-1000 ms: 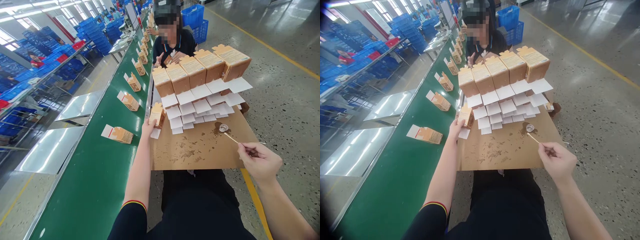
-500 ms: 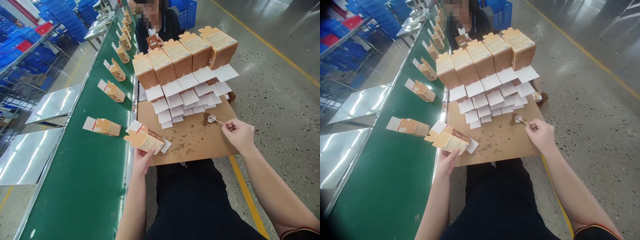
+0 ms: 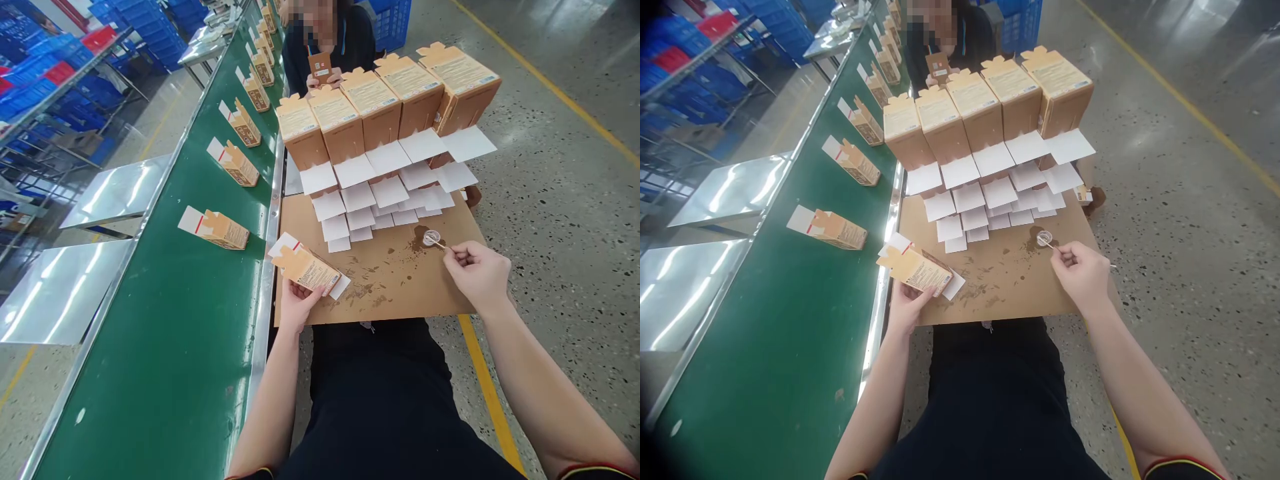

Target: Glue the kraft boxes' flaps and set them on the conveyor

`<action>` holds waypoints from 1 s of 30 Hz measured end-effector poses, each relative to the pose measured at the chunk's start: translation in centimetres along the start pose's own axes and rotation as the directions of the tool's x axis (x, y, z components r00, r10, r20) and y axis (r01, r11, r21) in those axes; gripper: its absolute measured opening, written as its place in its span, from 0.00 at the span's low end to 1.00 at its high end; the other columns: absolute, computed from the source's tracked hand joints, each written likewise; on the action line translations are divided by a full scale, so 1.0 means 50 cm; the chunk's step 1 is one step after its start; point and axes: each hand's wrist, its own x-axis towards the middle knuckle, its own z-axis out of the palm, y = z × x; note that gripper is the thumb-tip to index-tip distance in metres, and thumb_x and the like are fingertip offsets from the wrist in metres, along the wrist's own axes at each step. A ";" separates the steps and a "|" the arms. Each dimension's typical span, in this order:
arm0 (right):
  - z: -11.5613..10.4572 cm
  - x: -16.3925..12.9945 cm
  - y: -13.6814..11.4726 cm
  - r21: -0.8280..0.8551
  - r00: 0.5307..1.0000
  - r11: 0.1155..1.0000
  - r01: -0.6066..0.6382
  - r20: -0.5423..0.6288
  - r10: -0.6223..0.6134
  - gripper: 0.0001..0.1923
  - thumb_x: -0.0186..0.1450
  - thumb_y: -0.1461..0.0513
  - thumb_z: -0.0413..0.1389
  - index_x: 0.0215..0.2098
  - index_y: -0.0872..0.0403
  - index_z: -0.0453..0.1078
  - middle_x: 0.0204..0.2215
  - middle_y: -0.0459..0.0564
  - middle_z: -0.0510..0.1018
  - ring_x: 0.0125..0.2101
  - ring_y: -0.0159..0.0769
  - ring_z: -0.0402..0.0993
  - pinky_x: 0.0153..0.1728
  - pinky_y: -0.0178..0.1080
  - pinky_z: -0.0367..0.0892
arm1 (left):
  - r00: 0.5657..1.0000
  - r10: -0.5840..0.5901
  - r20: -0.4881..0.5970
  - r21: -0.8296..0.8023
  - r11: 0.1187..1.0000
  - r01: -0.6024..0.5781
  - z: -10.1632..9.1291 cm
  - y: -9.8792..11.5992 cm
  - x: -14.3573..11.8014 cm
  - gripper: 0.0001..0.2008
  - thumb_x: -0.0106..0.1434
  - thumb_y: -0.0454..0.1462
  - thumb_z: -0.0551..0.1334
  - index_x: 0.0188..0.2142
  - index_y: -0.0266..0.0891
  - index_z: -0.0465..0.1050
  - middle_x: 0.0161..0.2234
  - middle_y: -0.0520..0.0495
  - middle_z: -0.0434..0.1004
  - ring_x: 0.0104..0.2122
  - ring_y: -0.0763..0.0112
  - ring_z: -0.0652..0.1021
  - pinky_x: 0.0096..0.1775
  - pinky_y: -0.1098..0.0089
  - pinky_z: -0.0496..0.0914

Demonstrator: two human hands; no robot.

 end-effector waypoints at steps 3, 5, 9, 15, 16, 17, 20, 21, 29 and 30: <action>0.029 -0.056 -0.058 0.152 0.995 0.987 0.043 0.085 -0.056 0.10 0.73 0.56 0.64 0.33 0.49 0.80 0.25 0.47 0.82 0.23 0.35 0.77 0.25 0.37 0.75 | 1.000 -0.024 0.003 0.010 1.000 0.024 0.005 0.006 0.000 0.40 0.45 0.48 0.88 0.53 0.43 0.77 0.54 0.36 0.87 0.57 0.45 0.87 0.64 0.45 0.79; 0.067 -0.106 -0.105 0.284 0.971 0.956 0.068 0.203 -0.129 0.09 0.73 0.60 0.62 0.34 0.49 0.80 0.25 0.45 0.83 0.23 0.33 0.77 0.25 0.35 0.74 | 0.999 -0.030 0.012 0.021 0.999 0.030 0.008 0.009 -0.001 0.38 0.46 0.48 0.88 0.52 0.42 0.77 0.54 0.36 0.87 0.57 0.45 0.87 0.64 0.45 0.79; 0.152 -0.186 -0.172 0.385 0.927 0.917 0.108 0.294 -0.233 0.11 0.73 0.64 0.59 0.31 0.50 0.75 0.24 0.43 0.79 0.22 0.30 0.74 0.26 0.33 0.72 | 0.999 -0.029 0.014 0.050 0.998 0.028 0.013 0.018 -0.006 0.37 0.47 0.48 0.88 0.52 0.42 0.77 0.55 0.35 0.87 0.57 0.45 0.87 0.64 0.45 0.79; 0.204 -0.216 -0.178 0.371 0.881 0.916 0.153 0.370 -0.296 0.14 0.72 0.66 0.56 0.27 0.49 0.66 0.21 0.42 0.73 0.22 0.30 0.68 0.27 0.33 0.66 | 0.999 -0.033 0.027 0.075 0.997 0.031 0.019 0.029 -0.011 0.36 0.49 0.48 0.87 0.52 0.42 0.77 0.55 0.35 0.87 0.57 0.45 0.87 0.63 0.45 0.80; 0.204 -0.214 -0.175 0.363 0.875 0.919 0.152 0.384 -0.296 0.14 0.72 0.66 0.56 0.27 0.49 0.66 0.22 0.42 0.73 0.22 0.30 0.69 0.27 0.34 0.66 | 0.999 -0.031 0.028 0.075 0.997 0.029 0.020 0.029 -0.011 0.36 0.49 0.48 0.87 0.52 0.42 0.76 0.55 0.36 0.87 0.57 0.45 0.87 0.63 0.45 0.80; 0.203 -0.212 -0.171 0.354 0.871 0.923 0.149 0.395 -0.292 0.14 0.72 0.66 0.56 0.27 0.49 0.66 0.22 0.42 0.73 0.22 0.31 0.69 0.27 0.34 0.67 | 0.999 -0.028 0.029 0.076 0.997 0.025 0.020 0.028 -0.011 0.36 0.49 0.48 0.87 0.52 0.42 0.76 0.55 0.36 0.87 0.57 0.45 0.87 0.62 0.45 0.80; 0.194 -0.201 -0.161 0.329 0.890 0.937 0.117 0.384 -0.246 0.13 0.72 0.65 0.56 0.28 0.49 0.70 0.23 0.45 0.77 0.24 0.33 0.72 0.29 0.35 0.70 | 1.000 0.001 0.031 0.112 0.994 -0.004 0.020 0.021 -0.013 0.36 0.50 0.48 0.86 0.54 0.43 0.76 0.55 0.35 0.86 0.58 0.46 0.86 0.62 0.46 0.80; 0.189 -0.196 -0.158 0.325 0.904 0.940 0.105 0.362 -0.226 0.13 0.72 0.65 0.56 0.29 0.49 0.71 0.24 0.45 0.78 0.24 0.33 0.73 0.29 0.35 0.71 | 0.999 0.017 0.029 0.137 0.990 -0.021 0.021 0.016 -0.016 0.36 0.51 0.47 0.86 0.55 0.43 0.75 0.56 0.35 0.86 0.59 0.46 0.86 0.62 0.46 0.80; 0.120 -0.170 -0.130 0.313 0.973 0.949 0.038 0.206 -0.107 0.11 0.72 0.63 0.60 0.30 0.49 0.75 0.23 0.44 0.79 0.21 0.33 0.73 0.26 0.35 0.73 | 0.980 0.198 0.030 0.449 0.873 -0.191 0.039 -0.005 -0.059 0.34 0.56 0.43 0.80 0.59 0.44 0.73 0.55 0.37 0.84 0.57 0.46 0.86 0.58 0.49 0.81; 0.112 -0.172 -0.129 0.313 0.974 0.949 0.033 0.204 -0.101 0.11 0.72 0.63 0.60 0.30 0.49 0.76 0.23 0.44 0.79 0.22 0.33 0.73 0.26 0.35 0.73 | 0.977 0.209 0.042 0.474 0.857 -0.204 0.040 -0.004 -0.062 0.33 0.57 0.43 0.80 0.59 0.44 0.74 0.55 0.37 0.84 0.57 0.46 0.85 0.58 0.49 0.81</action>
